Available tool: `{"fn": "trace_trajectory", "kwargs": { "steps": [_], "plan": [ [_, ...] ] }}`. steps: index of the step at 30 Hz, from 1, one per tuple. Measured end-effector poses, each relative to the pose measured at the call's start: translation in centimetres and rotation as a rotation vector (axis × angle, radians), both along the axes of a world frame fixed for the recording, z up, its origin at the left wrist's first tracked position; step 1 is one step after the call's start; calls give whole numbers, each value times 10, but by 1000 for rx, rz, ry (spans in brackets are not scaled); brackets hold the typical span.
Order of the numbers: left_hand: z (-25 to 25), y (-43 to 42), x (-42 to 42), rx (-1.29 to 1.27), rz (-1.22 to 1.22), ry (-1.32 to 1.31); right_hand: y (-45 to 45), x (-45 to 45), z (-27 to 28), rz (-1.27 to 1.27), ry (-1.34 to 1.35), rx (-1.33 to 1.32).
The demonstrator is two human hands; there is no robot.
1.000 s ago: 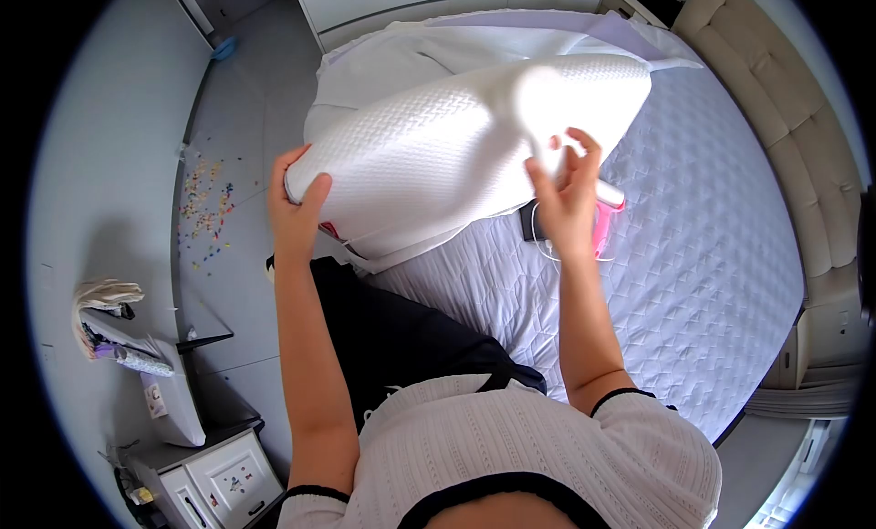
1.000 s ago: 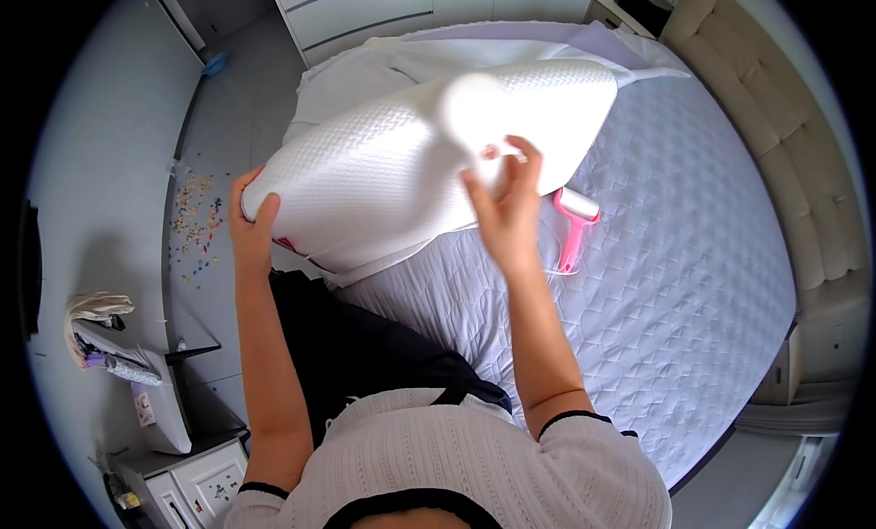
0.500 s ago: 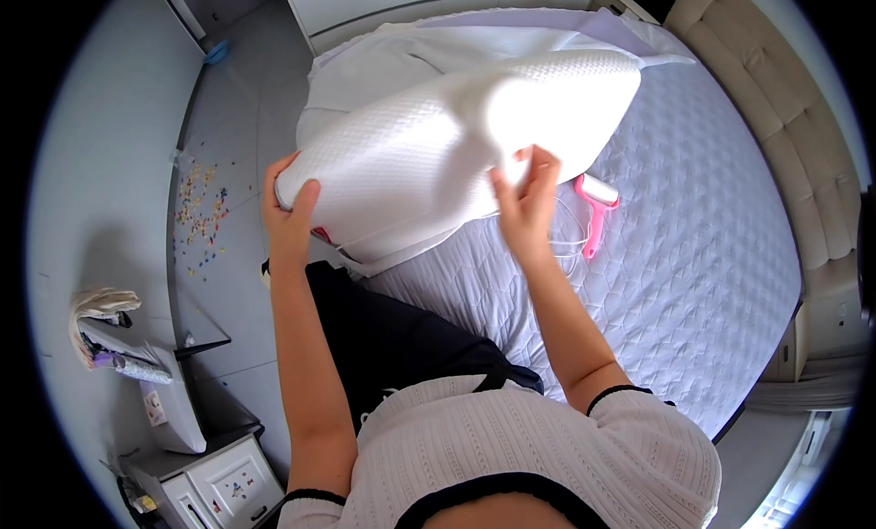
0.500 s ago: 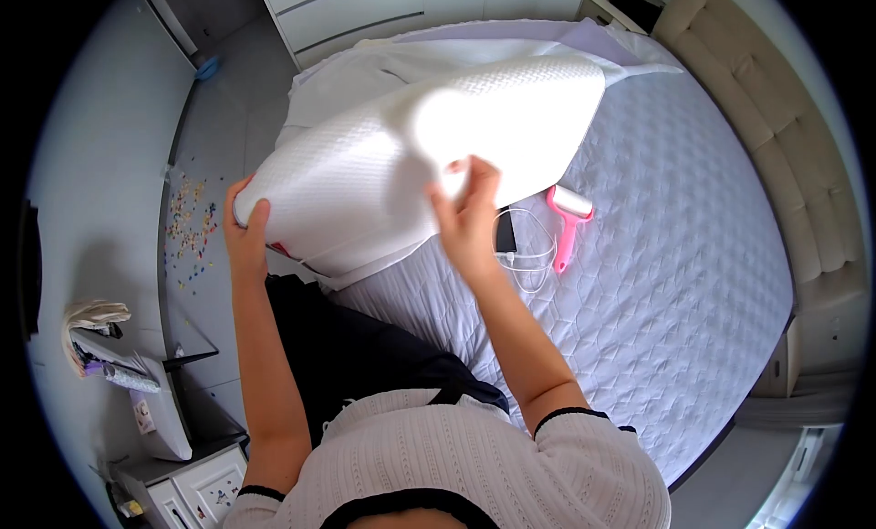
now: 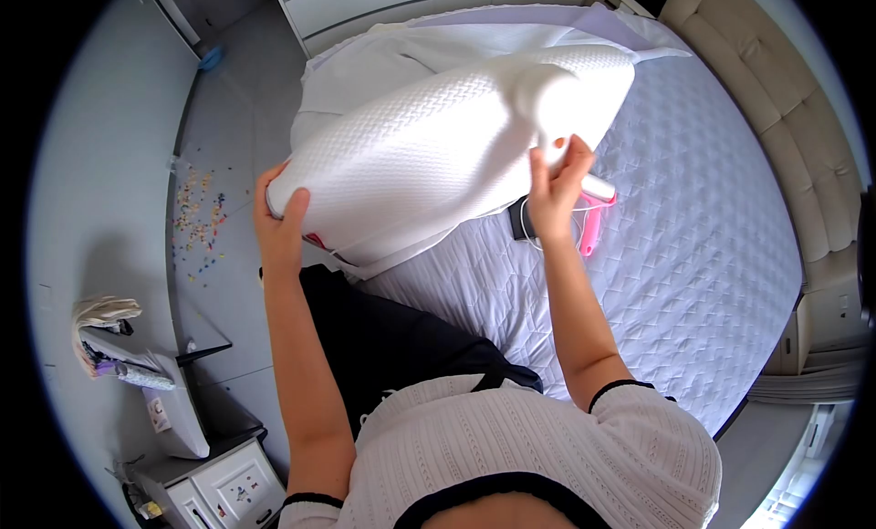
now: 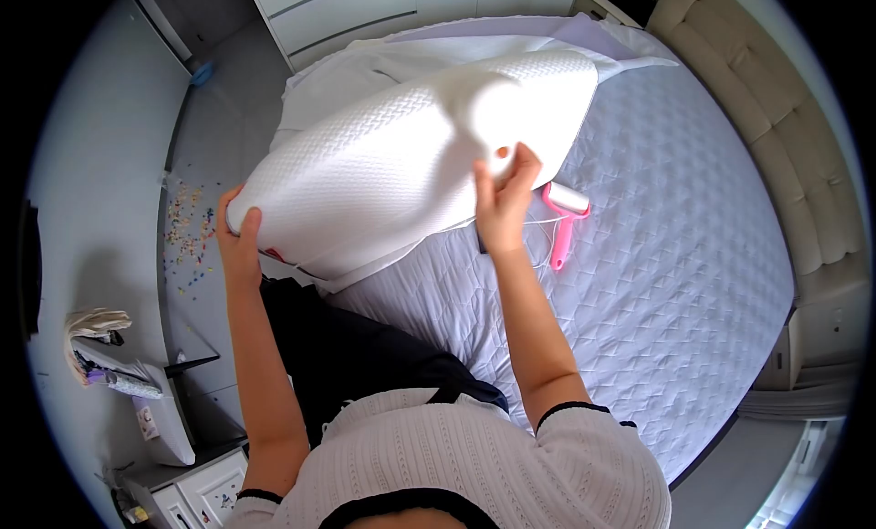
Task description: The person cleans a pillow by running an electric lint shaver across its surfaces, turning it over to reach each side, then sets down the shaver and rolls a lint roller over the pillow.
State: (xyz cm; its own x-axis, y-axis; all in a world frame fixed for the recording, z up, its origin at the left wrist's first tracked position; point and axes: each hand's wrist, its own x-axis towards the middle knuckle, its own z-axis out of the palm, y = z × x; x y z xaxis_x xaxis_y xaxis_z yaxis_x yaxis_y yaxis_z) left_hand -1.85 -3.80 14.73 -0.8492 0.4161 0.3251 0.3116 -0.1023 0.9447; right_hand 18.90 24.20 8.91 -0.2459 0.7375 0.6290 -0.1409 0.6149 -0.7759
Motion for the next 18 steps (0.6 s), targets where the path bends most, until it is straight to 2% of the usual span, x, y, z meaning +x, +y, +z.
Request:
{"fn": "trace_trajectory", "kwargs": {
  "steps": [3, 5, 7, 11, 13, 16, 18],
  "plan": [
    [-1, 0, -1, 6, -3, 2, 26, 2, -1, -6, 175, -146],
    [-3, 0, -1, -8, -6, 34, 23, 3, 3, 7, 188, -202],
    [-3, -1, 0, 9, -15, 16, 18, 0, -1, 2, 126, -84],
    [-5, -3, -2, 16, -9, -4, -34, -15, -1, 114, 83, -144],
    [-3, -2, 0, 13, -7, -2, -66, -15, 9, 173, -69, -113],
    [-3, -1, 1, 14, -8, -7, -85, -27, -5, 321, -13, 2],
    [-4, -2, 1, 16, -5, -12, -80, -26, -9, 284, -20, 44]
  ]
}}
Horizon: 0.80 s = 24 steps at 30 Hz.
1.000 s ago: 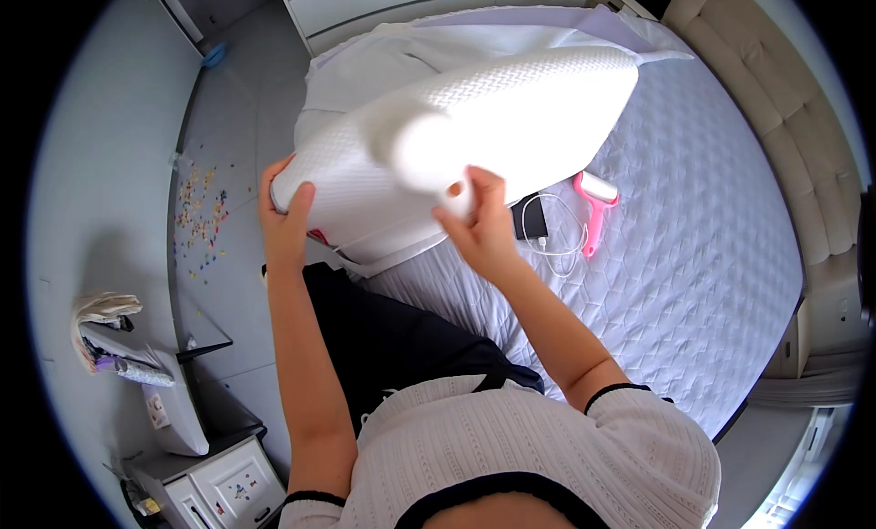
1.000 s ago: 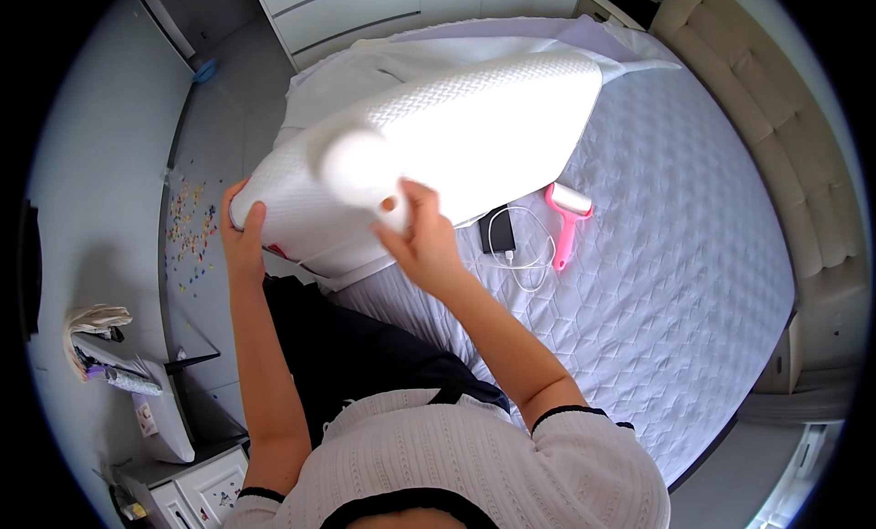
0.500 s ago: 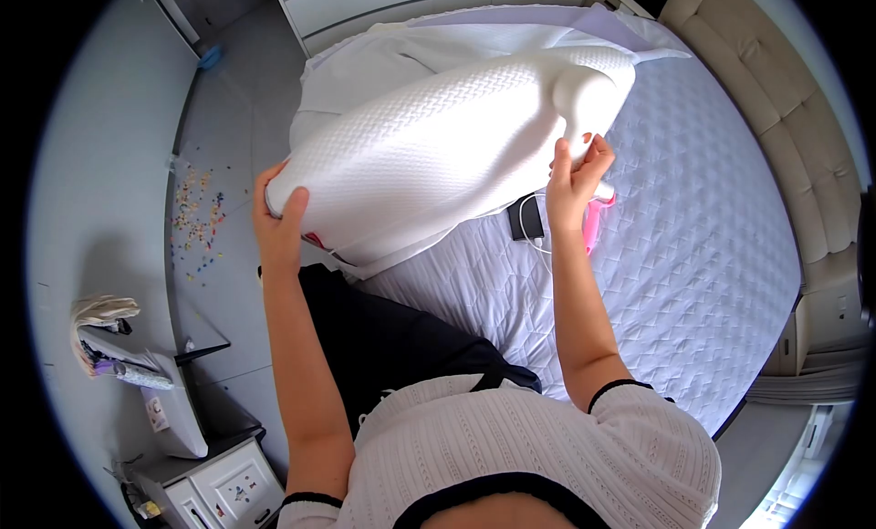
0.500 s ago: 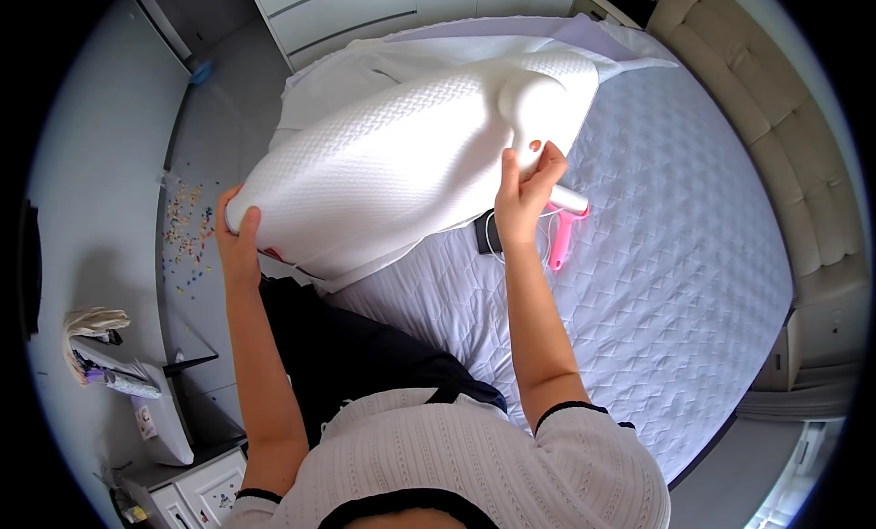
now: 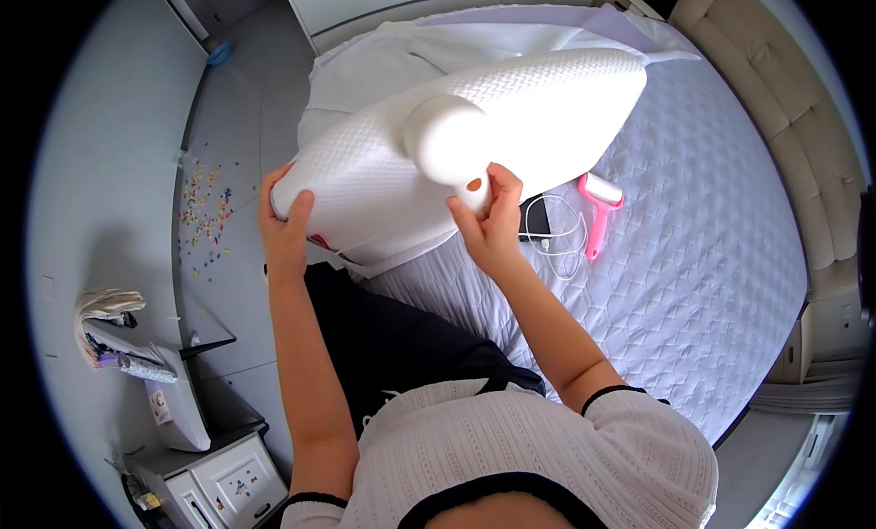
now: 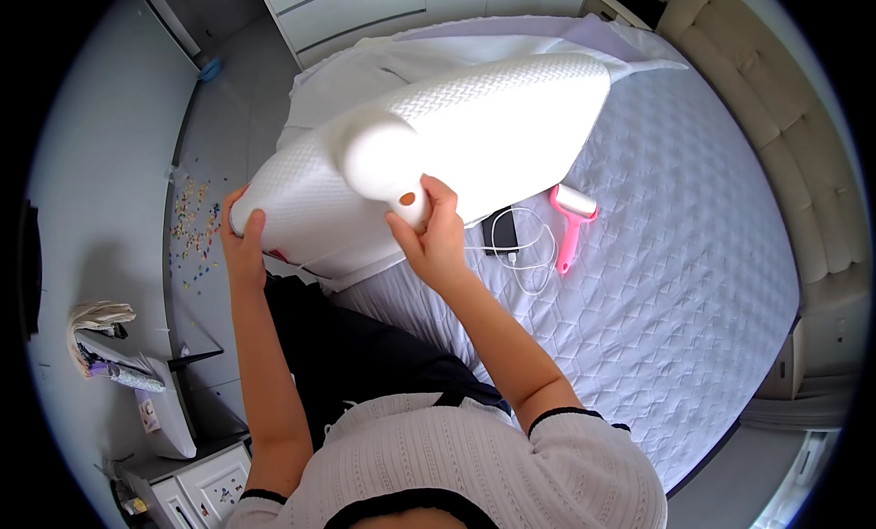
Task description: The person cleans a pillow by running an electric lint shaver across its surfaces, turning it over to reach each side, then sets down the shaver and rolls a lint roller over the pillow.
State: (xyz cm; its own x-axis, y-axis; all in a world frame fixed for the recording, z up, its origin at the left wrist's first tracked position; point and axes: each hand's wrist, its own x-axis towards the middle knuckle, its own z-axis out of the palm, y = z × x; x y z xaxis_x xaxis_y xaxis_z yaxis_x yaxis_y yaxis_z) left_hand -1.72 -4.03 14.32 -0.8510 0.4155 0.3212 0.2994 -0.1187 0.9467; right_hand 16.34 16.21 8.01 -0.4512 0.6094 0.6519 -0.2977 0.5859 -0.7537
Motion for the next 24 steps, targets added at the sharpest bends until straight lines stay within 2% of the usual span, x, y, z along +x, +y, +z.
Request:
{"fn": "trace_trajectory", "kwargs": {
  "steps": [2, 5, 8, 13, 17, 19, 21, 24],
  "plan": [
    [-1, -1, 0, 6, 5, 13, 10, 0, -1, -82, 61, 48],
    [1, -1, 2, -4, 4, -4, 31, 17, 2, -168, -38, -98],
    [1, 0, 1, -6, 7, 2, 50, 14, 0, -196, 139, -216],
    [-1, 0, 0, 9, 5, -10, 47, 11, -3, -207, 183, -213],
    [-3, -1, -1, 0, 17, -1, 13, 13, 0, -132, -43, -145],
    [-1, 0, 0, -1, 14, -3, -5, 2, -11, -53, 9, -69],
    [-1, 0, 1, -2, 9, -5, -21, 5, -10, 140, -97, -135],
    [-1, -1, 1, 2, 3, -1, -24, 11, 12, 167, -174, 73]
  ]
}}
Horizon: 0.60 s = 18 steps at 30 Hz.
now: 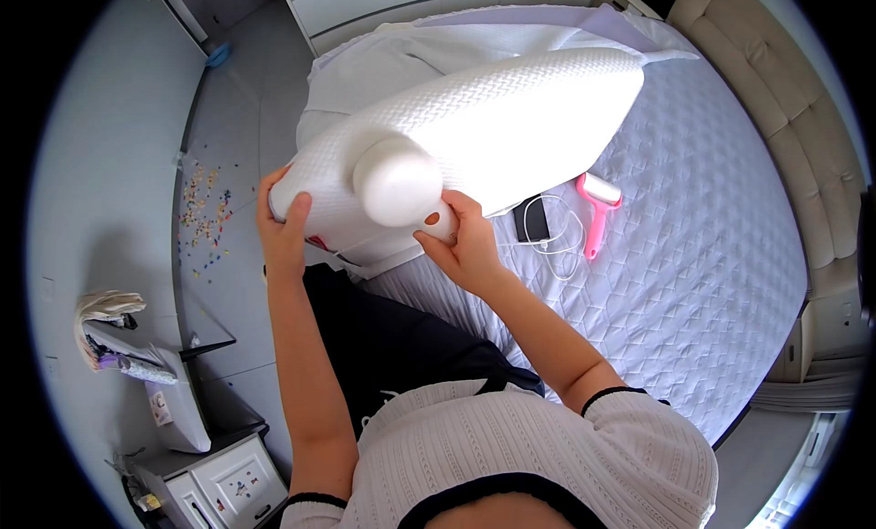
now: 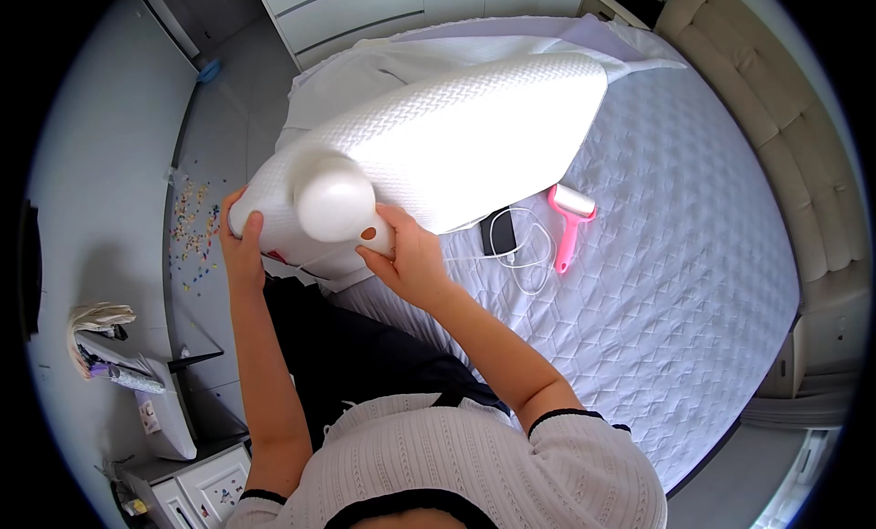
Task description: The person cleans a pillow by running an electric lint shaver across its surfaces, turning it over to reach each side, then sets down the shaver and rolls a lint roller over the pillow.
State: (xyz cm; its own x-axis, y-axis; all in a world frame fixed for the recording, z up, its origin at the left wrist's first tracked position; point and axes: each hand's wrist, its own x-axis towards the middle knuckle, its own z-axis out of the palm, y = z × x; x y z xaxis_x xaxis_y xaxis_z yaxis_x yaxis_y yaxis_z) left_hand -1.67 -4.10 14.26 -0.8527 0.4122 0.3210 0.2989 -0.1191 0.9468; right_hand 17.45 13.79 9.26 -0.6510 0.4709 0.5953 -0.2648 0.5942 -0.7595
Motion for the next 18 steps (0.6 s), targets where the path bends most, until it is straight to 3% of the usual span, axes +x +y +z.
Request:
{"fn": "trace_trajectory", "kwargs": {
  "steps": [1, 3, 7, 11, 18],
  "plan": [
    [0, -1, 0, 3, -5, -2, 2, 1, 4, 53, -54, 114],
    [-1, -2, 0, 6, -9, -5, 10, -4, -5, -19, 30, 86],
    [0, -1, 1, 3, -6, 0, 54, 5, -20, -299, 87, -113],
    [1, 0, 1, -13, 13, -16, 117, 13, -18, -456, 277, -132],
    [-1, -2, -1, -6, -3, -11, 192, 32, 3, -615, 385, -366]
  ]
}}
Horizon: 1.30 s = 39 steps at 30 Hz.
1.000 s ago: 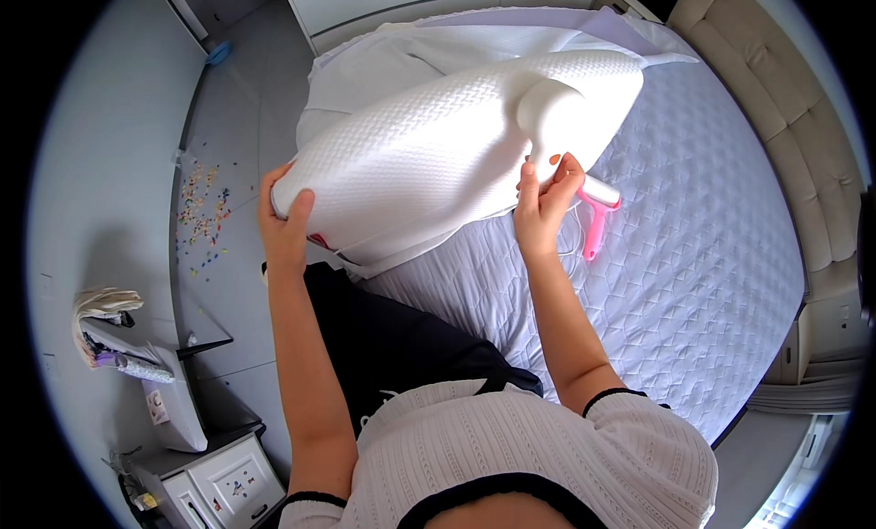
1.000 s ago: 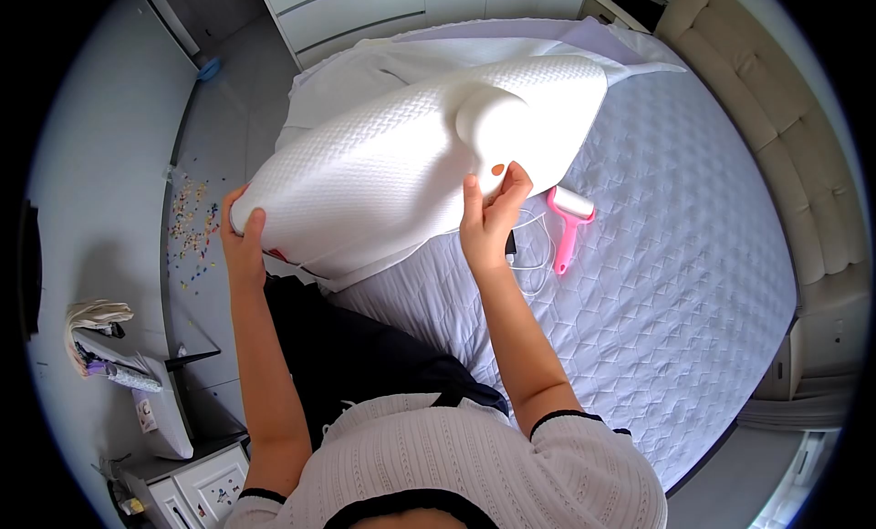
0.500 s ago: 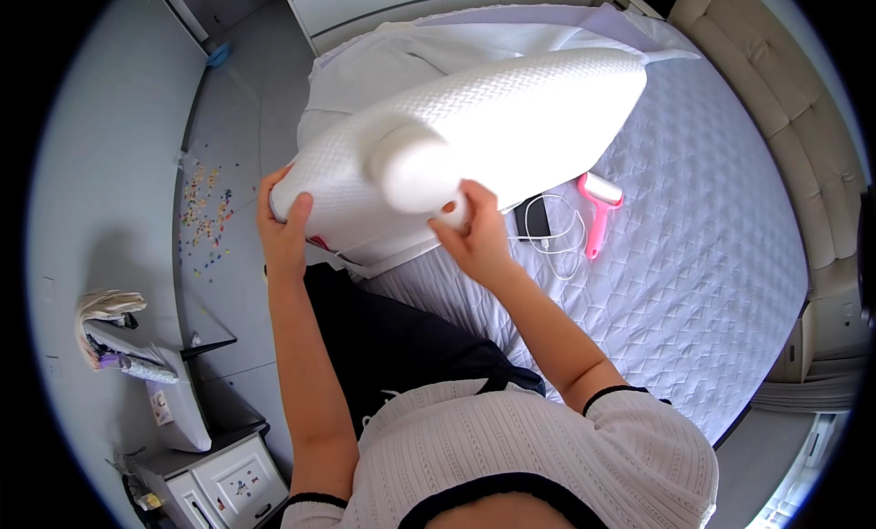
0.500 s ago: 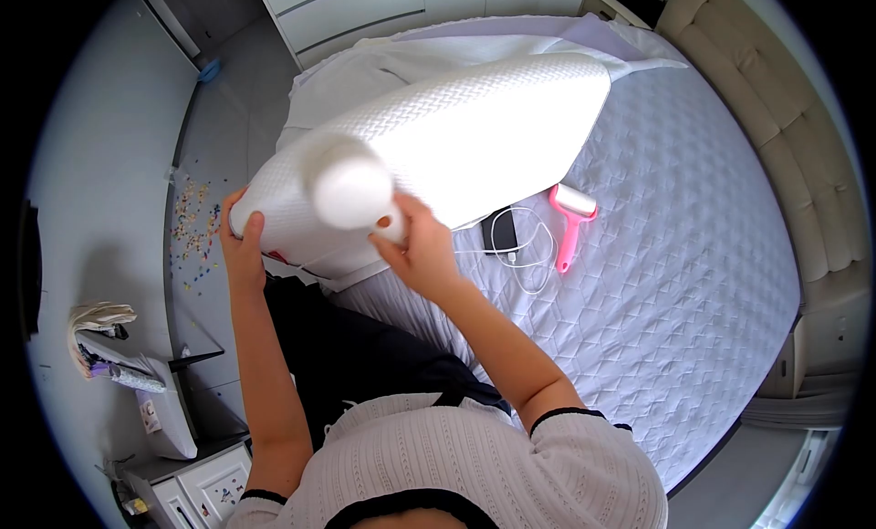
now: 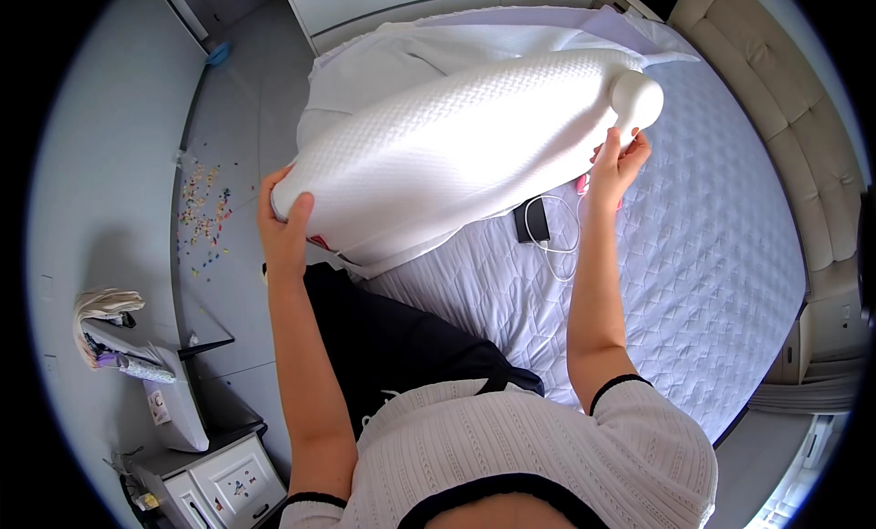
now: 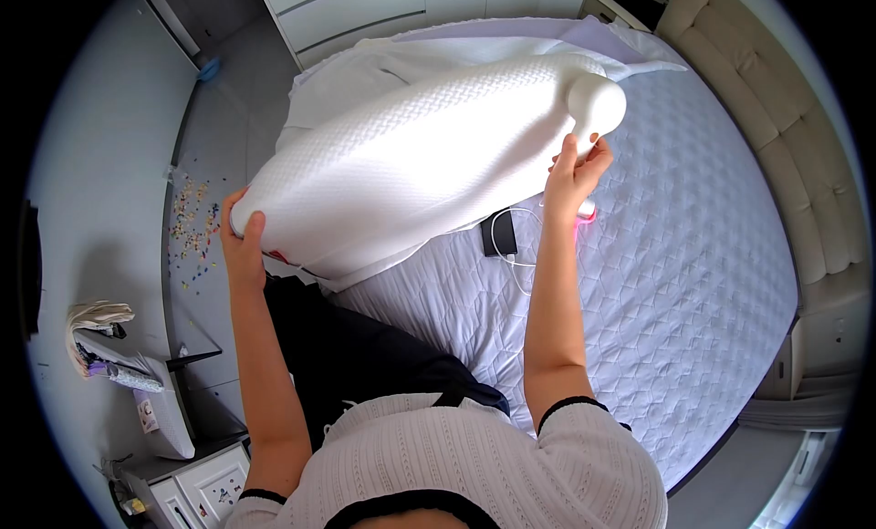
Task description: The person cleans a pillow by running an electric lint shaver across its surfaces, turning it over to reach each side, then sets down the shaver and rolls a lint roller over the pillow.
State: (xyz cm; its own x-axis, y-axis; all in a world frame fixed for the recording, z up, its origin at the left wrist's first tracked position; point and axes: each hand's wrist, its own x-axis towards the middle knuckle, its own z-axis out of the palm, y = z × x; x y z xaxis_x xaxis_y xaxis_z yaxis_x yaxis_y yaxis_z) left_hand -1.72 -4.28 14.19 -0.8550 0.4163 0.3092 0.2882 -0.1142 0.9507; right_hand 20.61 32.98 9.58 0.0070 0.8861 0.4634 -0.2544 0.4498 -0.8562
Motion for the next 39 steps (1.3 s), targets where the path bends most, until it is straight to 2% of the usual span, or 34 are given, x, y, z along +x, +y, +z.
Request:
{"fn": "trace_trajectory", "kwargs": {
  "steps": [5, 11, 13, 15, 17, 19, 21, 22, 24, 26, 27, 29, 32, 35, 37, 39],
  "plan": [
    [-1, 2, 0, 16, 2, -6, -19, -7, -1, 77, 14, 12],
    [-2, 3, -3, 24, 20, -6, -103, -31, -26, 216, -217, 153],
    [-1, 3, -2, 22, 22, 5, -134, -30, -21, 360, -341, 128],
    [-1, 3, -2, 21, 22, 17, -153, -37, -28, 505, -354, 150],
    [-1, 3, -3, 10, 31, 14, -168, -35, -15, 590, -426, 294],
    [0, 3, -1, 14, 29, 8, -173, -38, -8, 638, -389, 317],
    [0, 3, 0, 17, 30, 2, -172, -41, -7, 660, -350, 472],
    [-1, 3, -1, 8, 24, 15, -172, -37, -4, 664, -351, 472],
    [-3, 1, -3, -5, 42, 30, -172, -30, 1, 619, -526, 253],
    [-7, 4, -3, -14, 63, 73, -173, -33, -3, 439, -354, 116],
    [-8, 4, -4, -18, 85, 74, -173, -29, 6, 348, -406, 88],
    [-10, 4, -6, 20, 32, 116, -174, -36, 12, 429, -112, -101],
    [-7, 5, -1, -1, 40, 134, -191, -40, 21, 549, -17, -142],
    [-5, 8, 1, 22, 10, 104, -223, -46, 28, 675, -192, -62],
    [-7, 9, -3, 41, -2, 84, -237, -42, 49, 759, -423, 154],
    [-14, 9, -10, 194, -77, 96, -244, -43, 67, 851, -376, 69]
  ]
}}
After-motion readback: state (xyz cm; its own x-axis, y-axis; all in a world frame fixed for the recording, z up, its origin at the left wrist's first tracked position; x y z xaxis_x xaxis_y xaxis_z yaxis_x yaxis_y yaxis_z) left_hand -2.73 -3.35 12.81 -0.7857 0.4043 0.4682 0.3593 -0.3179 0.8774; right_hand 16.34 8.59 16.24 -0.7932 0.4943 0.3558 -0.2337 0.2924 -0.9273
